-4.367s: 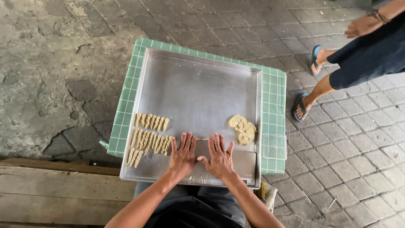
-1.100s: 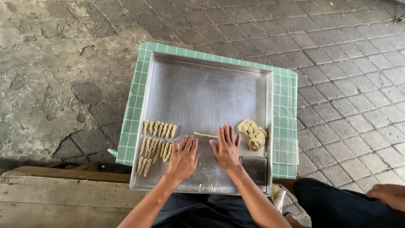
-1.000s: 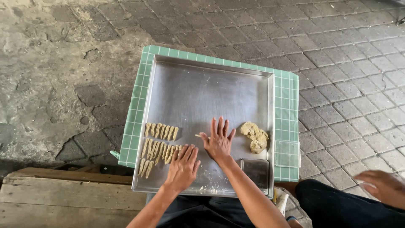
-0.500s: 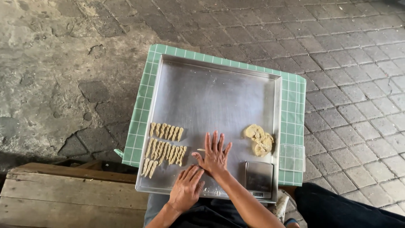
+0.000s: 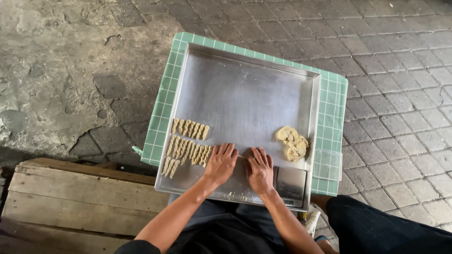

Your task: Rolling small pieces of dough into thin strips and arranging them neatly in rows on a metal tray.

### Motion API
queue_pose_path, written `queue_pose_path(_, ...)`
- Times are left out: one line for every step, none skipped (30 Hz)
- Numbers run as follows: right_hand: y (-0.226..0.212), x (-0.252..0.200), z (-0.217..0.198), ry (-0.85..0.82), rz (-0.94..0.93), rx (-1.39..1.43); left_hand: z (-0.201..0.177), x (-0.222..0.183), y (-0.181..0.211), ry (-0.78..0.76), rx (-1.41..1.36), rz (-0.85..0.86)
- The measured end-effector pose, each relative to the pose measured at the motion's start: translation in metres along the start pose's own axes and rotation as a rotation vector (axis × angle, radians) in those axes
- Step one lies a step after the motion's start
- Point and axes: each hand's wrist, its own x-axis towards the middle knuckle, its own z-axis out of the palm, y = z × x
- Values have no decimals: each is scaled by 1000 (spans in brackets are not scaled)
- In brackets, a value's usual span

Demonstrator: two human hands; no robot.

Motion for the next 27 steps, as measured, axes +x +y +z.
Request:
queue_pose_path(-2,-2,-2,-4,-3,2,2,-1,-1,-2,-2,-5)
queue_pose_path(-3,0,-2,26,21,8,4,3,-4,0,7,1)
queue_pose_path(-4,3,-3,56,45,15,5,7,-7,3,16,8)
queue_pose_path(-3,4,-4,60,43,14,-1,6,-6,6,19,9)
queue_pose_path(-1,5,-5,68,40,11,-7,6,-5,-12,27,6)
queue_pose_path(0,6,-6,76,36,8,-12,5,-5,-30,35,3)
queue_pose_path(2,4,-5,80,34,9,-10,4,-5,-27,38,3)
queue_pose_path(4,3,-5,74,44,19,-9,3,-6,-27,65,5)
queue_pose_path(7,1,-4,69,53,29,-7,2,-7,-27,92,7)
queue_pose_path(9,0,-5,69,53,29,-6,2,-8,-27,92,7)
queue_pose_path(11,-1,-5,65,62,25,-5,2,-8,-18,102,11)
queue_pose_path(12,-1,-5,62,70,21,-4,2,-9,-8,113,14)
queue_pose_path(15,-2,-3,64,71,21,-8,2,-10,-7,115,15)
queue_pose_path(19,-4,-1,46,78,0,-10,2,-10,-11,113,19)
queue_pose_path(23,-6,0,28,85,-21,-13,1,-9,-15,111,22)
queue_pose_path(21,-6,-4,30,84,-22,-13,1,-10,-13,112,23)
queue_pose_path(20,-5,-8,10,83,-15,-14,1,-10,-42,101,28)
queue_pose_path(20,-2,-12,-6,81,-10,-14,3,-12,-68,91,34)
queue_pose_path(21,0,-12,-1,80,-12,-17,4,-12,-62,94,35)
queue_pose_path(22,0,-13,-22,82,-33,-19,4,-11,-74,96,32)
queue_pose_path(22,0,-13,-43,84,-54,-21,4,-11,-85,99,29)
queue_pose_path(23,-1,-14,-45,84,-52,-22,4,-10,-87,99,27)
queue_pose_path(25,-2,-15,-67,104,-57,-22,4,-9,-93,109,25)
queue_pose_path(26,-2,-15,-88,124,-63,-22,5,-9,-97,120,22)
queue_pose_path(26,-4,-14,-88,122,-61,-21,3,-10,-98,121,20)
queue_pose_path(27,-6,-13,-112,131,-89,-18,3,-10,-113,126,18)
queue_pose_path(28,-8,-13,-136,141,-118,-16,4,-10,-127,131,16)
